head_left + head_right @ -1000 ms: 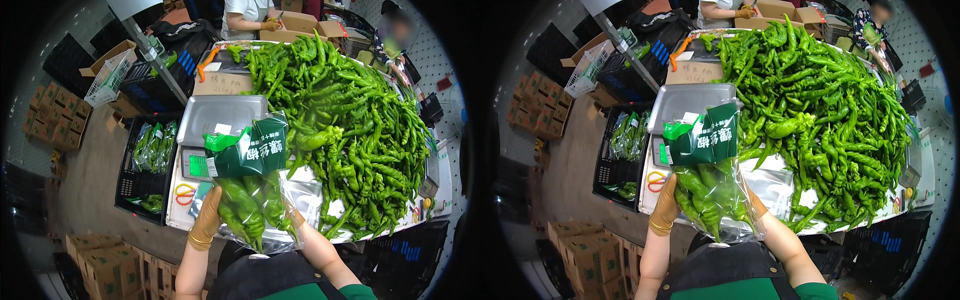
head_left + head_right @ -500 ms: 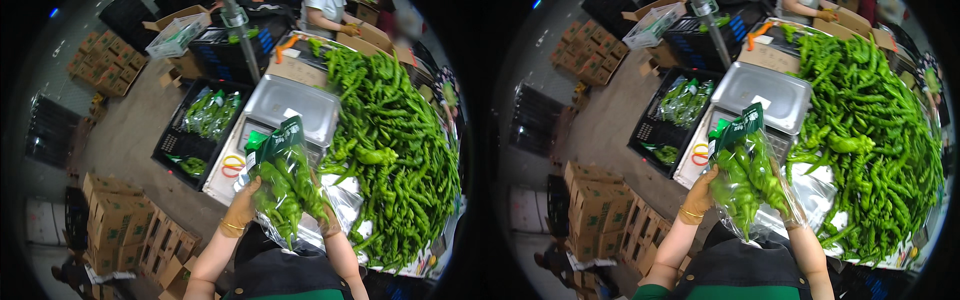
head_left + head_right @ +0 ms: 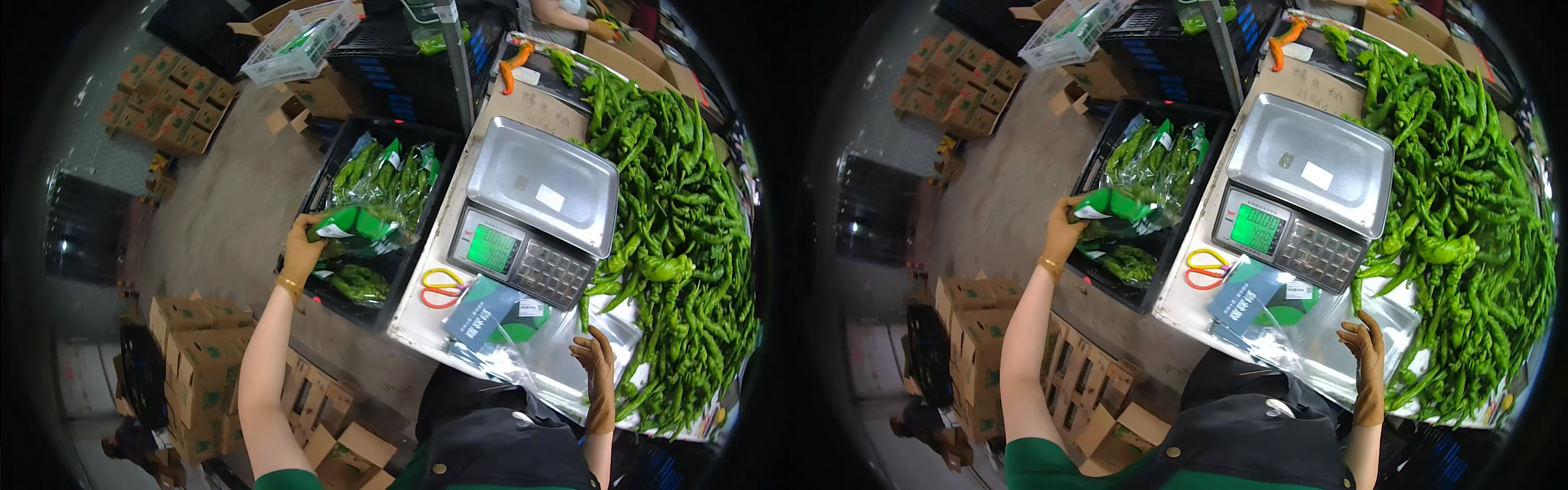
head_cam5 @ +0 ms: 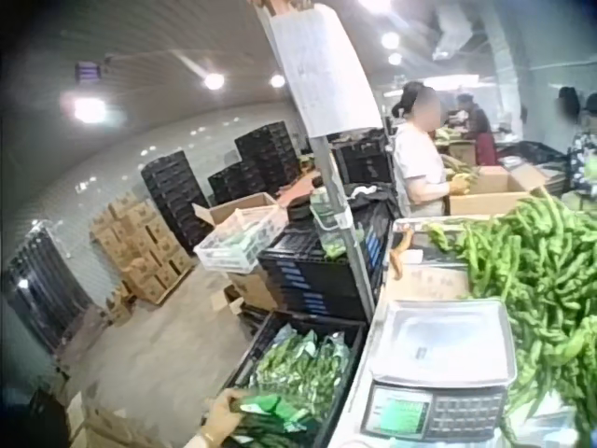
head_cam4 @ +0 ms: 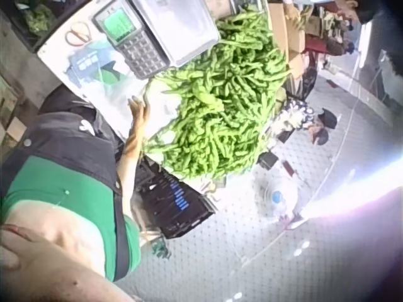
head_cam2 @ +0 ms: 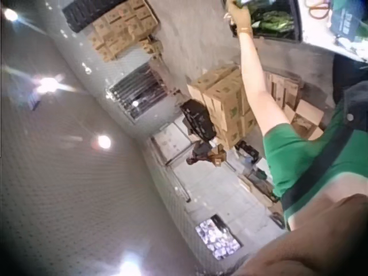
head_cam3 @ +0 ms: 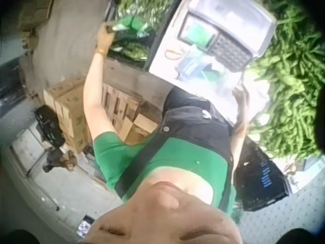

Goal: The person picks green peppers from a large pile on a table, places them into clear plastic bags, weighs the bags on a digital scale, and sets the filled bags aside. The process repeats continuously with other workers visible in the background.

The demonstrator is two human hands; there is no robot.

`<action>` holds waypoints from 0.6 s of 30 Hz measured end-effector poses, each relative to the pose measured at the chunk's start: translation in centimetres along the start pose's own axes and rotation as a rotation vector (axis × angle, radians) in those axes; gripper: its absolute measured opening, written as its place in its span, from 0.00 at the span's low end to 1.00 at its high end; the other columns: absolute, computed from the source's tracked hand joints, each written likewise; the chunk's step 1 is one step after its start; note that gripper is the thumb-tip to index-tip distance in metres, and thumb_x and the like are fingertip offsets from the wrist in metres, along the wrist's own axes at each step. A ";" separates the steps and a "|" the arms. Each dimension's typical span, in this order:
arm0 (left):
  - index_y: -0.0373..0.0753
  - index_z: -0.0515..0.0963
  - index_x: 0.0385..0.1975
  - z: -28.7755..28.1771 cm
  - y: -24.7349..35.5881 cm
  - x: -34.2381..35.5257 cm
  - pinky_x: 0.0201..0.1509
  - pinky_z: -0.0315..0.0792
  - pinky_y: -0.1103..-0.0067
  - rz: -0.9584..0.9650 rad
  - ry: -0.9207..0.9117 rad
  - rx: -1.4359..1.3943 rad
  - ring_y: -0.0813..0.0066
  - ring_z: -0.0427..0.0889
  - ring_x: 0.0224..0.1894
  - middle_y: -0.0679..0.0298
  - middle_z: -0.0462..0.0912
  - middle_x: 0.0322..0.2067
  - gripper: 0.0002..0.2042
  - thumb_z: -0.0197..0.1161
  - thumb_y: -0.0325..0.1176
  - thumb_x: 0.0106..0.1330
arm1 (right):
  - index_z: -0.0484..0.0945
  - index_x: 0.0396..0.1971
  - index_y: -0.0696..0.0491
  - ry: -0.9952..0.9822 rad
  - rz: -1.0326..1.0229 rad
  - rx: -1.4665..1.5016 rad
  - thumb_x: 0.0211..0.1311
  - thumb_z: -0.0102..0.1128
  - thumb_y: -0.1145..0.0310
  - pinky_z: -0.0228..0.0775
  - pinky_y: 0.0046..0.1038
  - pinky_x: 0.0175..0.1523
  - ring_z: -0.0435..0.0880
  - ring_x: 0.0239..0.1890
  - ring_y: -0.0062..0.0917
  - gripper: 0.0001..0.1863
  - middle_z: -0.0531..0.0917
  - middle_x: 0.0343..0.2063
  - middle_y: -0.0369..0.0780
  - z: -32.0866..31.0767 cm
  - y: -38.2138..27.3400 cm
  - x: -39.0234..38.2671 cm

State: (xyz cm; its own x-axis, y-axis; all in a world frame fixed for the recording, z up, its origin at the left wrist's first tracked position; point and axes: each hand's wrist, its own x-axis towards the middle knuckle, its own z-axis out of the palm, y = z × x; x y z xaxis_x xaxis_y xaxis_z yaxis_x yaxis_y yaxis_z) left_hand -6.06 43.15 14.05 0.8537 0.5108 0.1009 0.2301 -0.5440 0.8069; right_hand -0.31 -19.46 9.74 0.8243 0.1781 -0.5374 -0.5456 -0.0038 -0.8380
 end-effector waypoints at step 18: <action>0.46 0.82 0.42 6.8 -20.5 5.3 0.54 0.72 0.66 -0.263 -0.896 0.937 0.55 0.81 0.49 0.50 0.83 0.44 0.14 0.55 0.26 0.57 | 0.68 0.60 0.58 0.103 0.063 -0.218 0.69 0.56 0.62 0.71 0.29 0.55 0.82 0.47 0.30 0.24 0.81 0.43 0.45 11.6 0.0 -4.1</action>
State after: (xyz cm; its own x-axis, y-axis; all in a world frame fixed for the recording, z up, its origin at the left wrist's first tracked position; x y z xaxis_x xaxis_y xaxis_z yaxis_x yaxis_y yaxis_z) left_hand -3.07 52.44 -5.89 0.6619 0.2540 -0.7052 0.3596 -0.9331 0.0014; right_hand -5.47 -8.75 12.99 0.8071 0.0692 -0.5863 -0.5599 -0.2257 -0.7973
